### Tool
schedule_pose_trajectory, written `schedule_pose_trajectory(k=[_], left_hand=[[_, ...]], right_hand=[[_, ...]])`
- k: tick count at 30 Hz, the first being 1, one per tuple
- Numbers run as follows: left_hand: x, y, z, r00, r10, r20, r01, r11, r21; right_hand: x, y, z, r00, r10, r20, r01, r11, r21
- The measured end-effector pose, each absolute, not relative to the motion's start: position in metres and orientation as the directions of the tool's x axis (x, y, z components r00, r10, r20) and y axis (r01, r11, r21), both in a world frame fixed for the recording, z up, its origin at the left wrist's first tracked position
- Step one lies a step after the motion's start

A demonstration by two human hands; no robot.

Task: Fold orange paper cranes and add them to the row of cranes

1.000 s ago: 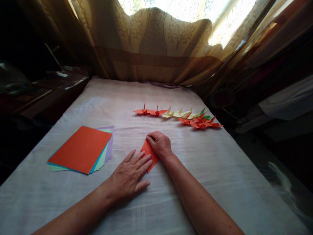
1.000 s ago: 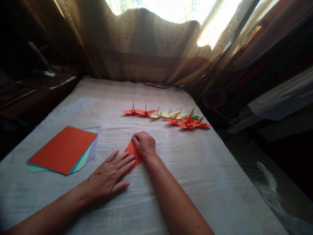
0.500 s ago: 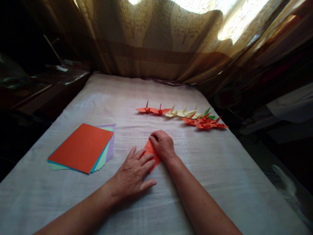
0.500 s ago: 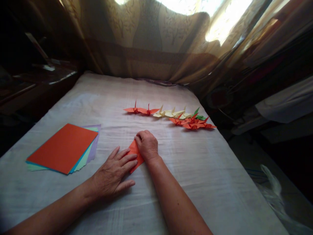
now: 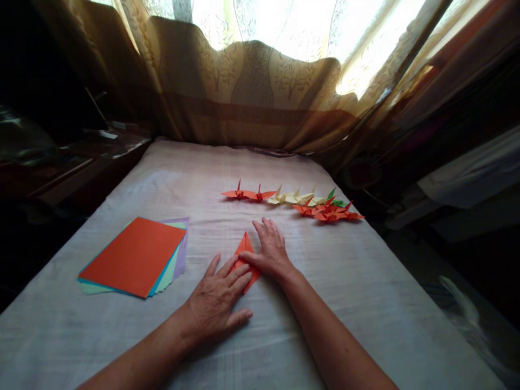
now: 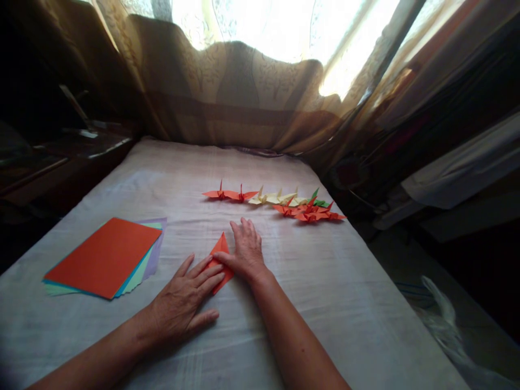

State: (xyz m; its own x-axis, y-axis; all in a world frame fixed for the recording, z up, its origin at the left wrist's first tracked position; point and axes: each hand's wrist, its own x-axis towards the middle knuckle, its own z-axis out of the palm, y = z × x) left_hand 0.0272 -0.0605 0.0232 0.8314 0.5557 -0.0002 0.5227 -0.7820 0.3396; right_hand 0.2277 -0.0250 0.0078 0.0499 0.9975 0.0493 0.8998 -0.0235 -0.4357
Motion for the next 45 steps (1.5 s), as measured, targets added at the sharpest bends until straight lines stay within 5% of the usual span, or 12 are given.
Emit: schedule_pose_trajectory(k=[8, 21, 26, 32, 38, 45], left_hand=[[0.028, -0.063, 0.031, 0.824, 0.558, -0.093, 0.553, -0.759, 0.345], [0.029, -0.063, 0.032, 0.828, 0.547, -0.125, 0.554, -0.760, 0.341], [0.027, -0.063, 0.030, 0.832, 0.547, -0.099, 0.546, -0.772, 0.325], [0.024, -0.061, 0.027, 0.847, 0.527, -0.070, 0.521, -0.796, 0.309], [0.013, -0.060, 0.028, 0.880, 0.465, -0.100, 0.474, -0.838, 0.271], [-0.004, -0.067, 0.021, 0.902, 0.429, -0.040, 0.427, -0.876, 0.225]], right_hand=[[0.220, -0.003, 0.014, 0.215, 0.976, -0.021, 0.921, -0.210, -0.327], [0.227, 0.020, 0.005, 0.263, 0.964, 0.026, 0.929, -0.246, -0.276], [0.227, 0.013, 0.007, 0.263, 0.961, 0.088, 0.925, -0.225, -0.306], [0.226, -0.022, 0.012, 0.032, 0.989, 0.146, 0.958, 0.011, -0.286], [0.223, -0.030, 0.012, 0.100, 0.995, -0.023, 0.956, -0.102, -0.274], [0.222, -0.032, 0.013, 0.105, 0.994, 0.008, 0.952, -0.098, -0.291]])
